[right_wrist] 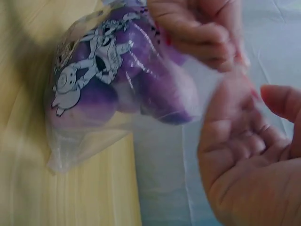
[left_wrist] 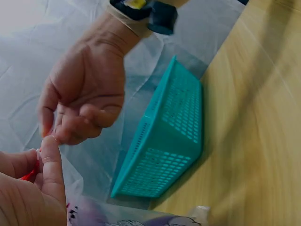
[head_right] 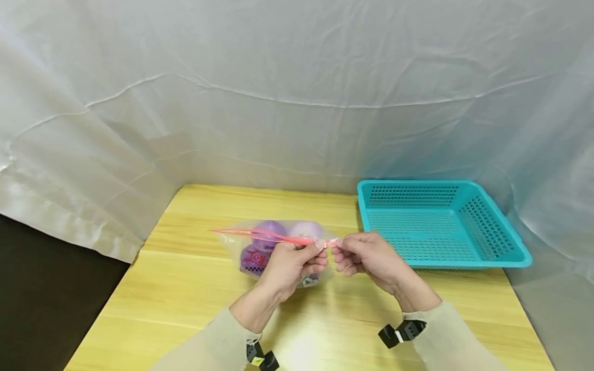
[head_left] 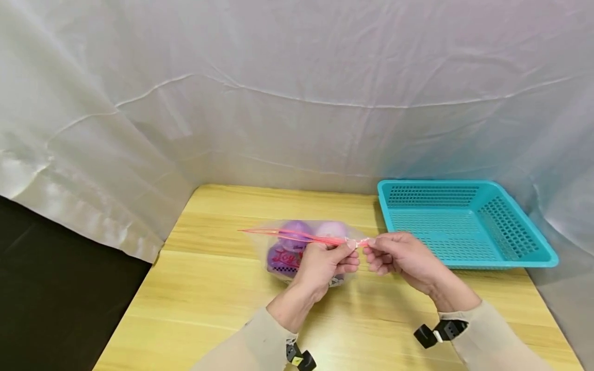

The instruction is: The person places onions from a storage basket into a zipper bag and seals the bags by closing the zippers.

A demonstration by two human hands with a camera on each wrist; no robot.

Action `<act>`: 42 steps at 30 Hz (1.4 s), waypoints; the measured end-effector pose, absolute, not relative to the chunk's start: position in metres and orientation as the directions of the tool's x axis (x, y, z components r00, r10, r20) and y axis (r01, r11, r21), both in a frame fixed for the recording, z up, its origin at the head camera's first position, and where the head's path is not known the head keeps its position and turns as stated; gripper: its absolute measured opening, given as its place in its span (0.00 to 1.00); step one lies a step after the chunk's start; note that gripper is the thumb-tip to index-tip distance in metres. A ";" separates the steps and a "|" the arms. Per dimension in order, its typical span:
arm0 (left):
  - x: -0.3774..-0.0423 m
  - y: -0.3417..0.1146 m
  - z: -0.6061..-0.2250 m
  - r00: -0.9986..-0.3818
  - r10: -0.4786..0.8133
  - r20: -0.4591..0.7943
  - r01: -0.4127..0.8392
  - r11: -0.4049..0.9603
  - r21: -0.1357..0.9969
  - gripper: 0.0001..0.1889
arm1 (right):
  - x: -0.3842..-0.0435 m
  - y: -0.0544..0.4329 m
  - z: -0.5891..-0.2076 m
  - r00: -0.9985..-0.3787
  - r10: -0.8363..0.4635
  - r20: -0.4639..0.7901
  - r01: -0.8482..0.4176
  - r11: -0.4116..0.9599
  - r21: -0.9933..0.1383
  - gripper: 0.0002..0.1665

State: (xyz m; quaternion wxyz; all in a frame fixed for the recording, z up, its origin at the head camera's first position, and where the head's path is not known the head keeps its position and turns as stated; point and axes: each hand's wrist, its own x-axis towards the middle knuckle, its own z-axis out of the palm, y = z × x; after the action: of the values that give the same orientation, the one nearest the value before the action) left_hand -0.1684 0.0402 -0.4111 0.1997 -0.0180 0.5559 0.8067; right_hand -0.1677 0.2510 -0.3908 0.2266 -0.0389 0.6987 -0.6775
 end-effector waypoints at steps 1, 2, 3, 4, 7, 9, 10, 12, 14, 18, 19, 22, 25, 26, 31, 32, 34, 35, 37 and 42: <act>-0.167 0.040 -0.412 -0.922 0.294 -0.253 -0.339 -0.294 0.894 0.11 | -0.166 0.250 -0.390 -0.894 -0.356 -0.273 0.264 0.074 -0.962 0.13; -0.166 0.040 -0.413 -0.923 0.286 -0.257 -0.339 -0.288 0.896 0.11 | -0.165 0.248 -0.389 -0.895 -0.349 -0.277 0.270 0.067 -0.960 0.12; -0.166 0.040 -0.414 -0.925 0.277 -0.261 -0.338 -0.284 0.897 0.11 | -0.164 0.246 -0.389 -0.899 -0.338 -0.277 0.273 0.062 -0.960 0.12; -0.165 0.040 -0.415 -0.926 0.273 -0.260 -0.335 -0.279 0.900 0.11 | -0.162 0.244 -0.388 -0.904 -0.324 -0.279 0.275 0.058 -0.960 0.12; -0.164 0.039 -0.417 -0.924 0.283 -0.257 -0.335 -0.274 0.902 0.11 | -0.158 0.238 -0.386 -0.914 -0.281 -0.292 0.292 0.044 -0.955 0.13; -0.164 0.037 -0.417 -0.915 0.309 -0.260 -0.347 -0.272 0.898 0.12 | -0.156 0.236 -0.386 -0.916 -0.270 -0.298 0.299 0.040 -0.954 0.13; -0.165 0.036 -0.417 -0.907 0.327 -0.266 -0.359 -0.270 0.893 0.12 | -0.155 0.235 -0.386 -0.915 -0.270 -0.300 0.301 0.038 -0.953 0.13; -0.167 0.034 -0.418 -0.882 0.373 -0.287 -0.397 -0.264 0.879 0.13 | -0.153 0.235 -0.387 -0.913 -0.273 -0.303 0.305 0.038 -0.952 0.14; -0.170 0.032 -0.417 -0.855 0.418 -0.306 -0.435 -0.257 0.863 0.13 | -0.152 0.235 -0.387 -0.912 -0.280 -0.300 0.302 0.038 -0.953 0.15; -0.175 0.033 -0.415 -0.817 0.477 -0.325 -0.477 -0.242 0.845 0.14 | -0.151 0.238 -0.388 -0.914 -0.282 -0.293 0.296 0.033 -0.955 0.16; -0.175 0.034 -0.414 -0.813 0.482 -0.327 -0.482 -0.242 0.842 0.13 | -0.151 0.239 -0.388 -0.914 -0.280 -0.292 0.296 0.028 -0.955 0.16; -0.175 0.036 -0.413 -0.810 0.479 -0.338 -0.495 -0.250 0.832 0.12 | -0.151 0.242 -0.390 -0.914 -0.286 -0.288 0.296 0.016 -0.955 0.15; -0.173 0.038 -0.413 -0.823 0.453 -0.343 -0.491 -0.264 0.830 0.12 | -0.151 0.243 -0.392 -0.912 -0.296 -0.285 0.297 0.004 -0.955 0.15; -0.173 0.038 -0.413 -0.828 0.445 -0.342 -0.487 -0.267 0.831 0.12 | -0.151 0.243 -0.393 -0.912 -0.296 -0.284 0.297 0.002 -0.955 0.15; -0.173 0.038 -0.412 -0.847 0.416 -0.331 -0.466 -0.282 0.839 0.12 | -0.153 0.241 -0.394 -0.918 -0.280 -0.282 0.294 -0.001 -0.956 0.14; -0.174 0.038 -0.412 -0.850 0.412 -0.329 -0.463 -0.286 0.839 0.12 | -0.153 0.241 -0.393 -0.920 -0.275 -0.280 0.292 -0.001 -0.956 0.13; -0.175 0.037 -0.411 -0.855 0.405 -0.324 -0.456 -0.291 0.841 0.12 | -0.154 0.241 -0.392 -0.923 -0.274 -0.270 0.281 0.000 -0.960 0.13; -0.175 0.037 -0.411 -0.858 0.401 -0.322 -0.453 -0.292 0.842 0.12 | -0.155 0.241 -0.391 -0.925 -0.272 -0.266 0.276 0.000 -0.961 0.13; -0.175 0.035 -0.409 -0.862 0.397 -0.316 -0.446 -0.294 0.846 0.12 | -0.155 0.241 -0.390 -0.929 -0.266 -0.258 0.267 0.000 -0.964 0.13; -0.176 0.033 -0.406 -0.868 0.395 -0.301 -0.430 -0.297 0.852 0.13 | -0.156 0.242 -0.386 -0.933 -0.261 -0.247 0.255 0.005 -0.967 0.12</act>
State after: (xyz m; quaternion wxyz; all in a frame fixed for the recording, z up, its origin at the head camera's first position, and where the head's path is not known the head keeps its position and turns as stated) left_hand -0.1758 0.0328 -0.4061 0.2564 -0.0165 0.5346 0.8051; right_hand -0.1560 0.2417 -0.3859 0.1829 -0.0022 0.6849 -0.7053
